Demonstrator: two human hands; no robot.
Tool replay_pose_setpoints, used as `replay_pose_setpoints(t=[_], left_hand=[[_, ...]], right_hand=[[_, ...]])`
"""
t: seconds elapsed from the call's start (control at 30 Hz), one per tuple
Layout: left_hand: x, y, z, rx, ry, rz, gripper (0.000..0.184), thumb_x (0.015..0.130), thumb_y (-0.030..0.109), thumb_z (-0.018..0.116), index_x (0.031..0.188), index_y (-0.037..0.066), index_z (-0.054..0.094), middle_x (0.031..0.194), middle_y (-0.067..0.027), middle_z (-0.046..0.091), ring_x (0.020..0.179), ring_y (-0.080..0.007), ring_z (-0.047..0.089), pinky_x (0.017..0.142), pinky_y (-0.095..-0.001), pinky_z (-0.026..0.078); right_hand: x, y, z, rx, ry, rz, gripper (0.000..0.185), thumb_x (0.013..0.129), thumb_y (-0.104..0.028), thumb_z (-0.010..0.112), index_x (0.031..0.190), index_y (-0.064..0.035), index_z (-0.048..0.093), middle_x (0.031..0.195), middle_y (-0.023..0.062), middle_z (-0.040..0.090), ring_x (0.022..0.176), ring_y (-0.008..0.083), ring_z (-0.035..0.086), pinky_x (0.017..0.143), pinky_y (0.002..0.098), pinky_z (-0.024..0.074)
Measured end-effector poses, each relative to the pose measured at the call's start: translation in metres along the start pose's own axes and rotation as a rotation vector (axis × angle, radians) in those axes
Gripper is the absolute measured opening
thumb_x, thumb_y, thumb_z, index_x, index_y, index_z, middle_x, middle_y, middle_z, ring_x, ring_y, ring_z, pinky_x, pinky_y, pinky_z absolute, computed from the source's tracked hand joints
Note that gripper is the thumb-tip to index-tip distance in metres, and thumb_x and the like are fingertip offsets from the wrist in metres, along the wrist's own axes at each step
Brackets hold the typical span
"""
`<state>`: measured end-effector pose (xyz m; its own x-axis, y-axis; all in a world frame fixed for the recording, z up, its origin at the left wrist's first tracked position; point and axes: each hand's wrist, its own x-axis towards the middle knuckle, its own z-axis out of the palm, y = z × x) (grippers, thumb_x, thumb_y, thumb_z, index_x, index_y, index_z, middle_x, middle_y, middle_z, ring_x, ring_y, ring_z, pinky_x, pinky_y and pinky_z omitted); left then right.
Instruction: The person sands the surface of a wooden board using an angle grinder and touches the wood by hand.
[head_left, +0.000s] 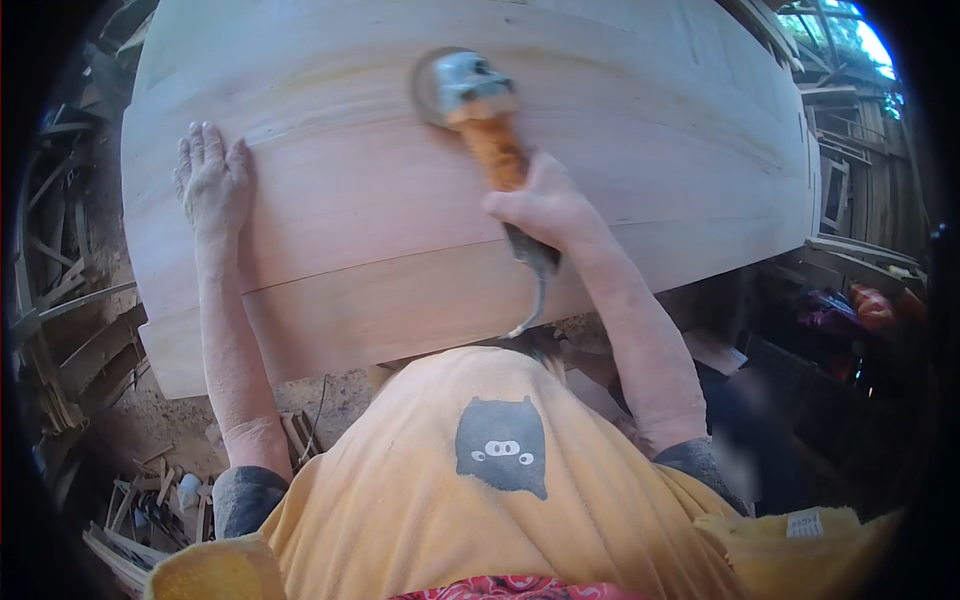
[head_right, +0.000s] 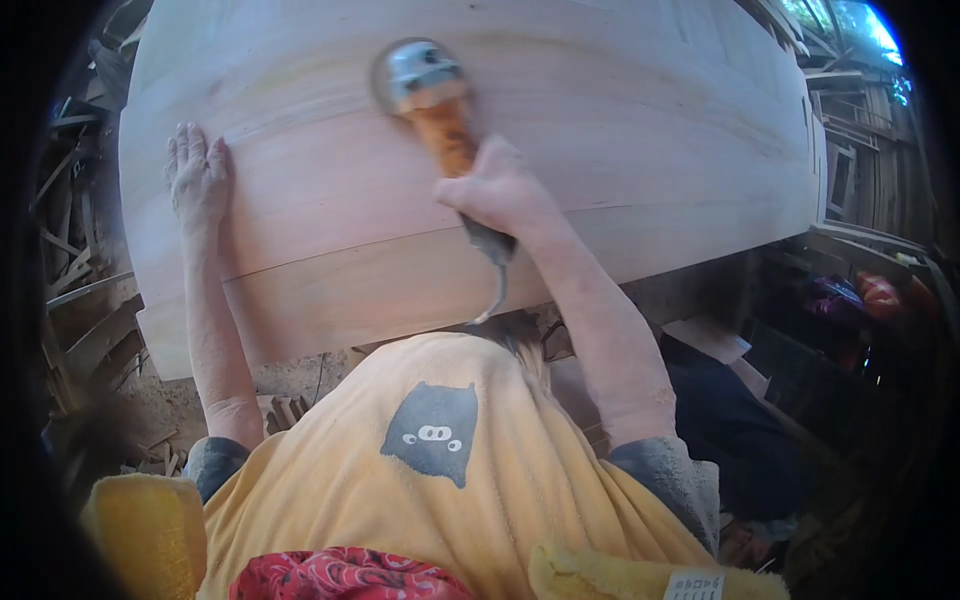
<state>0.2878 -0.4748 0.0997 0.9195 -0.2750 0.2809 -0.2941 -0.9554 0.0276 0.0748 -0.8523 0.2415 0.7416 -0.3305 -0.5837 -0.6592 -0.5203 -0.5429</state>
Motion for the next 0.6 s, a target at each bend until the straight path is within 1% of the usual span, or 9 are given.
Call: replay_pose_setpoints(t=[0.03, 0.1, 0.17, 0.23, 0.3, 0.4, 0.43, 0.5, 0.6], left_hand=[[-0.005, 0.019, -0.003, -0.028, -0.004, 0.030, 0.065, 0.106, 0.047, 0.046, 0.156, 0.007, 0.046, 0.165, -0.0160, 0.038, 0.155, -0.0356, 0.031, 0.125, -0.0530, 0.023], [-0.013, 0.064, -0.010, -0.061, -0.042, 0.114, 0.066, 0.105, 0.046, 0.047, 0.157, 0.006, 0.044, 0.167, -0.0170, 0.036, 0.156, -0.0357, 0.029, 0.125, -0.0545, 0.022], [-0.022, 0.119, -0.022, -0.064, -0.100, 0.205, 0.066, 0.104, 0.043, 0.049, 0.158, 0.006, 0.042, 0.167, -0.0158, 0.035, 0.156, -0.0350, 0.029, 0.126, -0.0544, 0.022], [-0.026, 0.173, -0.033, -0.098, -0.135, 0.291, 0.065, 0.104, 0.040, 0.051, 0.158, 0.006, 0.042, 0.167, -0.0143, 0.037, 0.155, -0.0342, 0.031, 0.126, -0.0535, 0.023], [-0.036, 0.207, -0.038, -0.196, -0.132, 0.354, 0.062, 0.103, 0.040, 0.053, 0.155, 0.008, 0.046, 0.165, -0.0130, 0.040, 0.154, -0.0337, 0.034, 0.125, -0.0544, 0.024], [-0.047, 0.194, -0.041, -0.306, -0.092, 0.348, 0.060, 0.102, 0.042, 0.052, 0.153, 0.009, 0.049, 0.164, -0.0113, 0.042, 0.153, -0.0327, 0.035, 0.125, -0.0549, 0.024], [-0.048, 0.181, -0.041, -0.341, -0.077, 0.343, 0.060, 0.102, 0.042, 0.052, 0.153, 0.010, 0.049, 0.164, -0.0109, 0.042, 0.153, -0.0324, 0.036, 0.125, -0.0549, 0.025], [-0.049, 0.149, -0.044, -0.281, -0.084, 0.251, 0.060, 0.103, 0.043, 0.050, 0.154, 0.011, 0.049, 0.164, -0.0095, 0.042, 0.154, -0.0313, 0.035, 0.125, -0.0545, 0.024], [-0.051, 0.096, -0.041, -0.194, -0.085, 0.128, 0.060, 0.105, 0.045, 0.047, 0.156, 0.013, 0.047, 0.166, -0.0078, 0.040, 0.155, -0.0300, 0.032, 0.126, -0.0538, 0.022]], right_hand=[[-0.009, 0.020, -0.016, 0.038, -0.006, 0.055, 0.039, 0.068, -0.027, 0.080, 0.092, 0.0012, 0.067, 0.078, 0.0066, 0.067, 0.068, 0.0161, 0.063, 0.062, 0.0353, 0.0515], [-0.020, 0.076, -0.041, 0.072, 0.178, 0.099, 0.047, 0.069, -0.030, 0.082, 0.097, 0.0054, 0.068, 0.084, 0.0133, 0.071, 0.077, 0.0227, 0.070, 0.070, 0.0369, 0.0551], [-0.039, 0.088, -0.072, 0.294, 0.160, 0.079, 0.035, 0.073, -0.024, 0.080, 0.095, -0.0004, 0.068, 0.081, 0.0036, 0.067, 0.072, 0.0137, 0.064, 0.063, 0.0329, 0.0515], [-0.034, 0.133, -0.086, 0.377, 0.254, 0.056, 0.026, 0.076, -0.021, 0.078, 0.093, -0.0051, 0.066, 0.077, -0.0018, 0.061, 0.068, 0.0105, 0.059, 0.060, 0.0306, 0.0490], [-0.033, 0.143, -0.096, 0.367, 0.226, 0.063, 0.027, 0.077, -0.022, 0.078, 0.092, -0.0045, 0.065, 0.077, -0.0016, 0.060, 0.067, 0.0111, 0.059, 0.060, 0.0308, 0.0490], [-0.032, 0.113, -0.078, 0.400, 0.141, 0.078, 0.027, 0.076, -0.022, 0.077, 0.090, -0.0035, 0.064, 0.076, -0.0006, 0.061, 0.066, 0.0115, 0.059, 0.060, 0.0305, 0.0485], [-0.025, 0.098, -0.065, 0.341, 0.124, 0.043, 0.026, 0.076, -0.022, 0.077, 0.089, -0.0033, 0.064, 0.076, -0.0001, 0.061, 0.066, 0.0119, 0.059, 0.060, 0.0310, 0.0487], [-0.023, 0.067, -0.044, 0.218, 0.123, -0.018, 0.025, 0.075, -0.022, 0.077, 0.086, -0.0029, 0.064, 0.075, 0.0009, 0.062, 0.065, 0.0127, 0.059, 0.061, 0.0320, 0.0490], [-0.010, 0.013, -0.007, 0.140, -0.047, -0.159, 0.025, 0.073, -0.022, 0.076, 0.083, -0.0021, 0.064, 0.072, 0.0034, 0.063, 0.065, 0.0151, 0.060, 0.062, 0.0345, 0.0500]])
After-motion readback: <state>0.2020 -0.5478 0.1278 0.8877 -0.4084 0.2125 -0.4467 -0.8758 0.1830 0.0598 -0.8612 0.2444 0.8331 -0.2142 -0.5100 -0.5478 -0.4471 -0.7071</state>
